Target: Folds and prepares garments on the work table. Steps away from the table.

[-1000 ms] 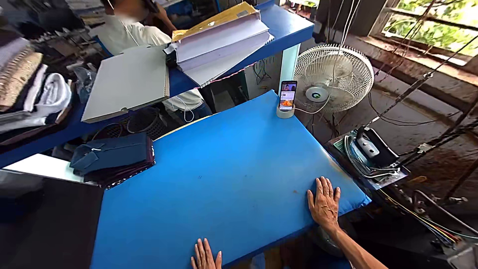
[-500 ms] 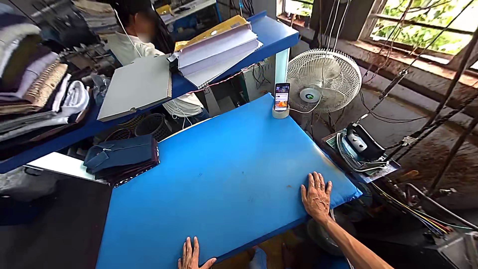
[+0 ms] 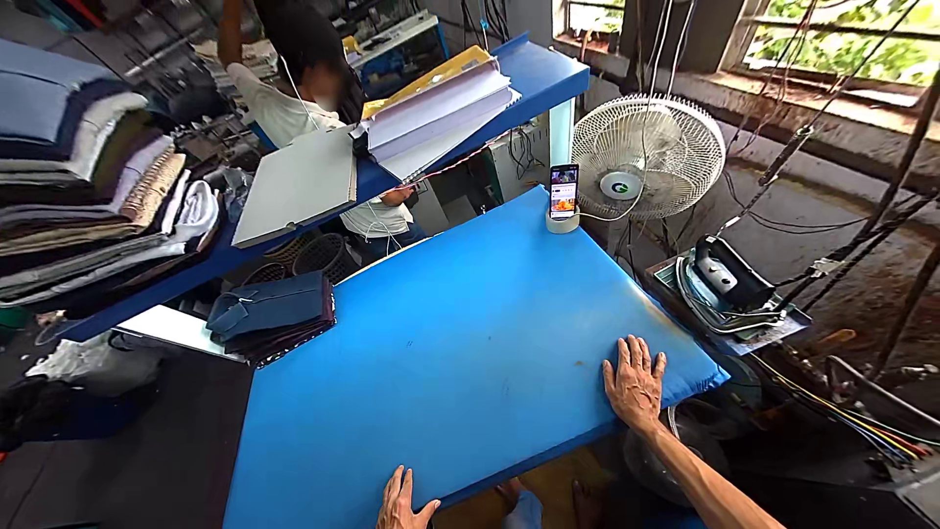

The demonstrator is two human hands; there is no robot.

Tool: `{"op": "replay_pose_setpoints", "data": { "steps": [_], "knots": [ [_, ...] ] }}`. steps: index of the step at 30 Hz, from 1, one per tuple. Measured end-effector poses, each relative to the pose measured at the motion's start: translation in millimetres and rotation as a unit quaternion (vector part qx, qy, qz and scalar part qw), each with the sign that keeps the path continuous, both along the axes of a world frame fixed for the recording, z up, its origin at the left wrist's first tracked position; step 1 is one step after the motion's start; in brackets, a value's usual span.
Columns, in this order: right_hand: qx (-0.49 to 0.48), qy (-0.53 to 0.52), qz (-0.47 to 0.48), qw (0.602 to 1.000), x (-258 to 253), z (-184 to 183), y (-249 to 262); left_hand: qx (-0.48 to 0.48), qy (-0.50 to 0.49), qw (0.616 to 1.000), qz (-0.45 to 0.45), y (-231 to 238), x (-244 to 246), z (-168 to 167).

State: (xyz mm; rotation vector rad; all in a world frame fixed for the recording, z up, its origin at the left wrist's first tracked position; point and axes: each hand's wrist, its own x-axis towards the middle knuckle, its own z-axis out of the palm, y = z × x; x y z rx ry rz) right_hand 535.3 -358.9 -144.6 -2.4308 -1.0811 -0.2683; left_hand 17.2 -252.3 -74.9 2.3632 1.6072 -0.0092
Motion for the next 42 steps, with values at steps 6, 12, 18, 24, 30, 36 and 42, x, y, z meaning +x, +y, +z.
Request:
{"op": "replay_pose_setpoints", "data": {
  "steps": [6,12,18,24,30,36,42],
  "knots": [
    [0.003,0.000,0.001,1.000,0.2,-1.8,0.1,-0.008,0.009,1.000,0.018,6.6,1.9,2.5],
    [0.002,-0.001,0.000,1.000,0.0,0.2,-0.5,-0.002,-0.013,1.000,0.021,0.4,1.3,0.8],
    [0.006,0.004,0.000,1.000,-0.2,0.7,-0.1,0.000,-0.001,1.000,0.015,-1.4,3.8,2.6],
    [0.004,0.002,0.000,1.000,0.1,0.7,-0.9,-0.013,0.015,0.999,0.025,4.7,7.3,6.7],
    [0.011,0.002,-0.001,1.000,0.2,0.5,-0.8,-0.004,-0.005,1.000,0.018,4.3,5.6,3.2],
    [0.007,0.001,0.000,1.000,0.4,0.3,-0.3,-0.002,-0.012,1.000,0.024,2.7,3.9,0.5],
    [0.007,0.005,0.001,1.000,0.1,2.1,-0.8,-0.001,-0.014,1.000,0.027,3.2,3.4,-0.4]
  ]
}}
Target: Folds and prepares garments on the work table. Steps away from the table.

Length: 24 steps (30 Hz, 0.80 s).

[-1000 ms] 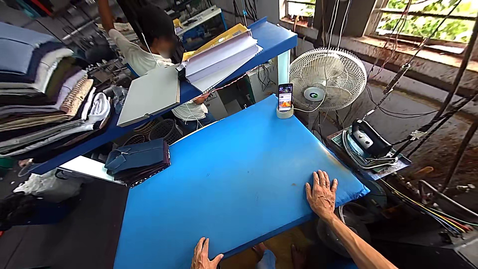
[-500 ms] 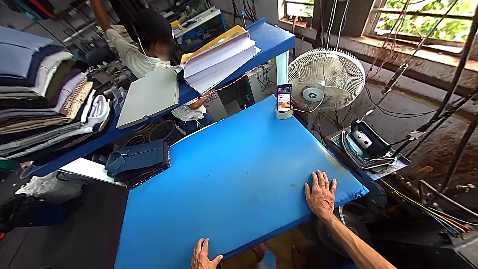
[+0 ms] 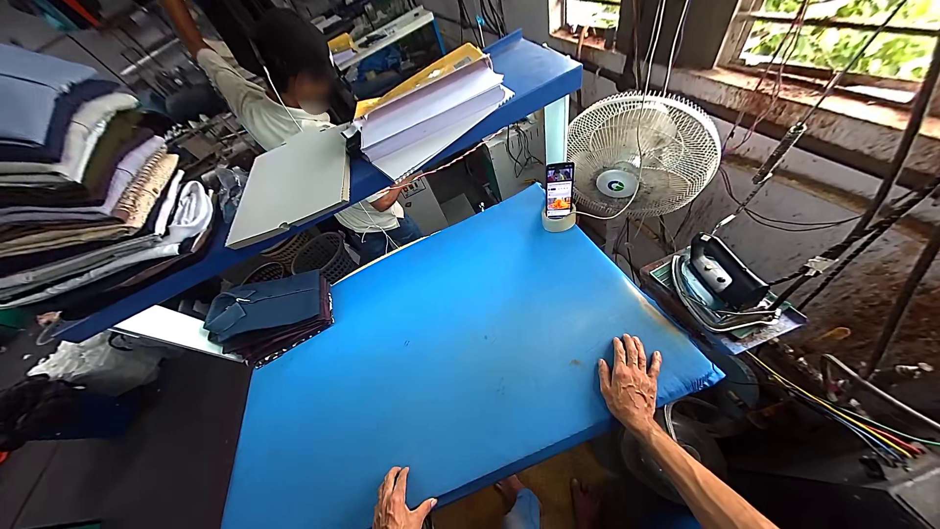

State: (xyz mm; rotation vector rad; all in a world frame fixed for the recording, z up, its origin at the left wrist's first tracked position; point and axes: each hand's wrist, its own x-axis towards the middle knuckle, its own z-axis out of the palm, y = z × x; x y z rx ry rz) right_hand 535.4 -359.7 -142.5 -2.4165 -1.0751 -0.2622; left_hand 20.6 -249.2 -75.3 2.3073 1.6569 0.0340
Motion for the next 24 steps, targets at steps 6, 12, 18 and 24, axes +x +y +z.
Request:
{"op": "replay_pose_setpoints", "data": {
  "steps": [6,12,18,24],
  "knots": [
    [0.002,-0.002,0.000,1.000,-0.4,-0.2,0.3,0.004,-0.004,1.000,-0.004,0.0,0.8,1.4],
    [0.005,-0.002,0.001,1.000,-0.6,0.3,0.6,0.005,-0.015,1.000,-0.002,-0.3,-1.1,-0.3],
    [0.004,0.001,0.002,1.000,-0.3,0.2,0.3,0.009,-0.017,1.000,0.003,-6.5,1.9,-1.7],
    [0.001,0.002,0.003,1.000,0.2,-1.2,0.1,0.006,-0.009,1.000,0.015,-4.9,1.3,-5.1]
  ]
}}
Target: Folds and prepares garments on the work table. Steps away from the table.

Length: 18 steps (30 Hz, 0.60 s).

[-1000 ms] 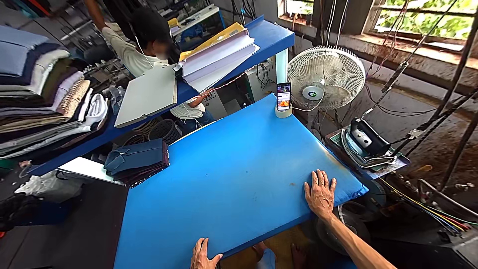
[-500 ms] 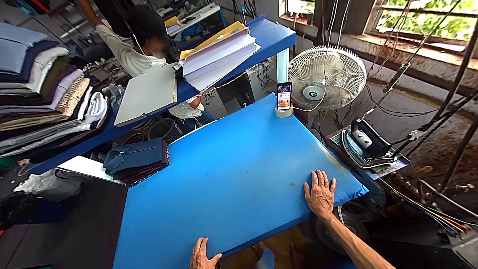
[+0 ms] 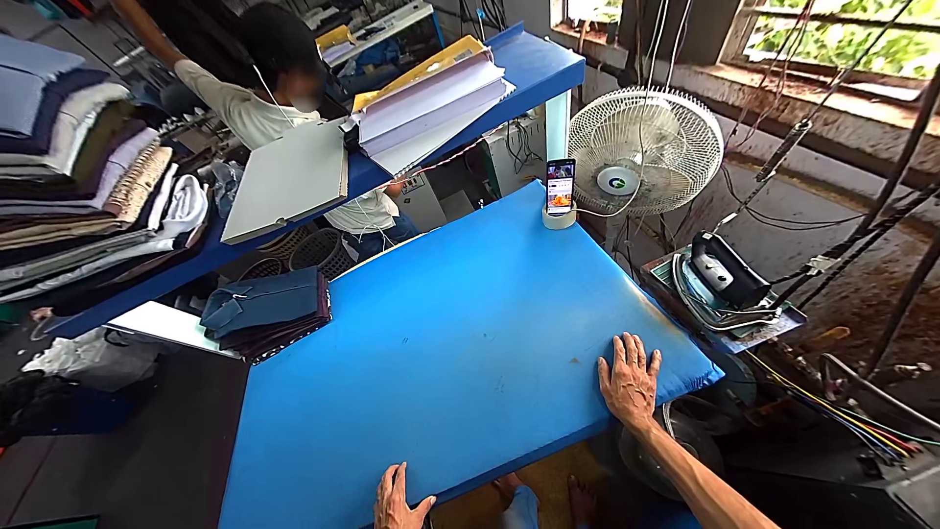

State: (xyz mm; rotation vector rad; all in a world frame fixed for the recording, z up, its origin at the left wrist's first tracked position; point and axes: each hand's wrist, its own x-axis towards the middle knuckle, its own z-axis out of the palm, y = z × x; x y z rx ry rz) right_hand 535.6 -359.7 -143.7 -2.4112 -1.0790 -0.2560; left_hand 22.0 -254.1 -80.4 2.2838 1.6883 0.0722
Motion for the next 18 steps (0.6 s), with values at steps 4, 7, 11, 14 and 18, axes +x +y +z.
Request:
{"op": "replay_pose_setpoints", "data": {
  "steps": [4,7,11,14,18],
  "knots": [
    [-0.002,-0.004,-0.001,1.000,0.0,1.0,-0.3,0.001,-0.004,1.000,0.003,3.0,-0.7,0.2],
    [-0.001,-0.002,-0.001,1.000,-0.2,0.5,0.0,0.005,-0.010,1.000,0.001,3.3,-2.7,-2.7],
    [-0.003,0.000,0.001,1.000,-0.3,1.2,-0.3,0.005,-0.018,1.000,0.001,1.9,-2.6,-2.5],
    [-0.006,0.001,0.003,1.000,-0.5,3.7,-0.3,0.011,-0.028,1.000,-0.002,1.0,-3.1,-1.2],
    [-0.008,0.001,0.000,1.000,-0.6,2.9,0.3,0.020,-0.031,0.999,-0.005,2.3,-4.9,-4.7]
  ]
}}
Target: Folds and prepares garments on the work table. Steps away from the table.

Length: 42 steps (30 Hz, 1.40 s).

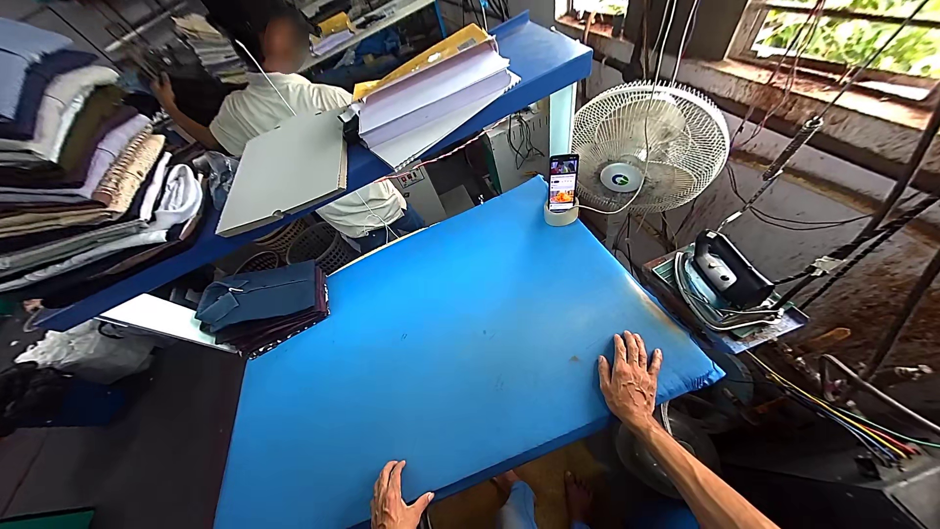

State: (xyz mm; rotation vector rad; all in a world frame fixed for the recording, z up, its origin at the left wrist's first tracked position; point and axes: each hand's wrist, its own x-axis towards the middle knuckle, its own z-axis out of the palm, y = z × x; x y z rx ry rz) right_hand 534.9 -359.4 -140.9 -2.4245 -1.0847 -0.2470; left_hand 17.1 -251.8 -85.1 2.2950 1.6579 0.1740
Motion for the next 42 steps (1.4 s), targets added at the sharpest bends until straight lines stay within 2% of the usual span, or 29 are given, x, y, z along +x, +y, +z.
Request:
{"op": "replay_pose_setpoints", "data": {
  "steps": [24,42],
  "knots": [
    [0.002,0.004,0.003,1.000,-0.6,1.0,-0.3,-0.010,0.016,1.000,0.013,-1.0,3.3,2.7],
    [-0.001,0.002,0.000,1.000,-0.1,-1.2,-0.6,0.007,-0.019,1.000,0.015,-6.2,1.0,-3.7]
  ]
}}
